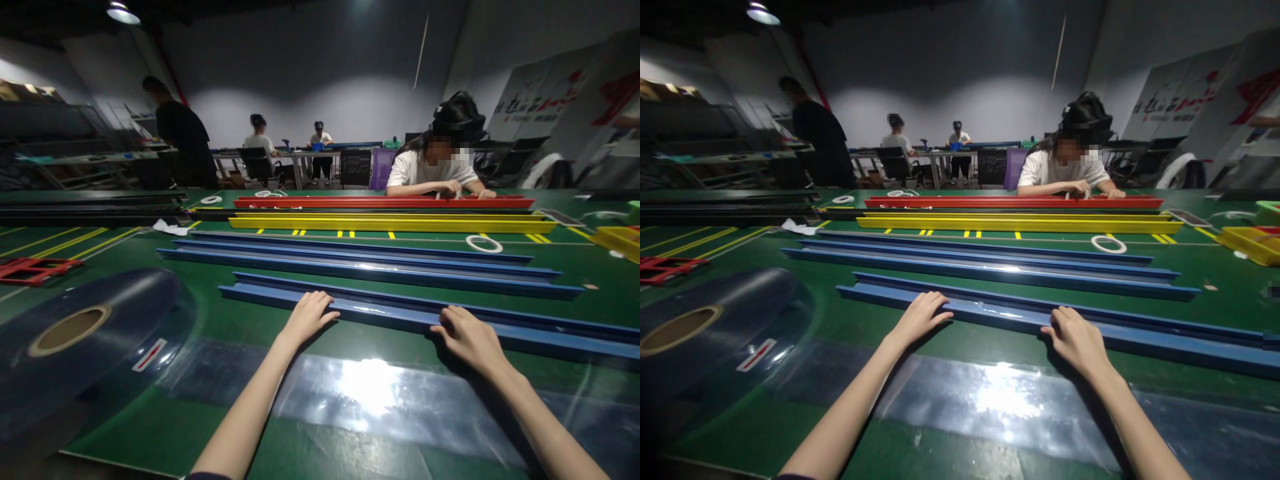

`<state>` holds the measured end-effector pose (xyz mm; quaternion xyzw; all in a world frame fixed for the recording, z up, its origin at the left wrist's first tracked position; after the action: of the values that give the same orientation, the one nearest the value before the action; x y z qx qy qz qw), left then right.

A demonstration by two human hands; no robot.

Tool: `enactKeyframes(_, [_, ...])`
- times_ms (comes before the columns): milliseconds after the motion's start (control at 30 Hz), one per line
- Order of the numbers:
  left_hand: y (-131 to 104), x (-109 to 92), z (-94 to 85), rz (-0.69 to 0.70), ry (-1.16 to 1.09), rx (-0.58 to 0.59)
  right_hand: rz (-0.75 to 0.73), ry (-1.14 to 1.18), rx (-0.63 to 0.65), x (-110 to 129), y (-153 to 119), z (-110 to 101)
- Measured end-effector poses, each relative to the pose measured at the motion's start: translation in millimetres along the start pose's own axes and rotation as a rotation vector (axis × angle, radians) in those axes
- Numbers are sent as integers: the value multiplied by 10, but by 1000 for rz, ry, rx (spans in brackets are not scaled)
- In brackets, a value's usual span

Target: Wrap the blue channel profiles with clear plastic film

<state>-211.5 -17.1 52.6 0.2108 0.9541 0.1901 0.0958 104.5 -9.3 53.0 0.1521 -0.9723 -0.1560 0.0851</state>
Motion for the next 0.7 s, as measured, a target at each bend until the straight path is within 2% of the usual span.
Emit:
enactKeyframes(167, [-71,183,-48,-58,4,-78,-58,44,-33,-19,8,62])
enactKeyframes(333, [-120,187,-13,-42,24,-209,-120,93,-39,-37,26,125])
enactKeyframes(400, [-124,175,0,-42,34,-221,-140,105,-13,-19,27,48])
enactKeyframes(467, [-122,166,-3,-45,38,-228,-173,136,-16,56,-22,-136])
enactKeyframes(567, [-118,159,-22,-46,40,-238,-219,209,-45,312,-257,-480])
enactKeyframes(633, [-116,159,-31,-46,42,-241,-371,255,42,646,-543,-564])
enactKeyframes(700, [-118,164,-35,-48,41,-242,-585,287,83,1024,-897,-533])
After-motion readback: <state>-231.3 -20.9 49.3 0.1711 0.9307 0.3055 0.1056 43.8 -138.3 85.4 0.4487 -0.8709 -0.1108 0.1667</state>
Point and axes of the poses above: each hand's wrist, its own y-axis towards the middle knuckle, its own z-axis out of the palm, x = y × z, the point moved 6 cm from there along y, towards the middle knuckle, and after that the axes turned 5 degrees about -x, right-handed, at the moved point
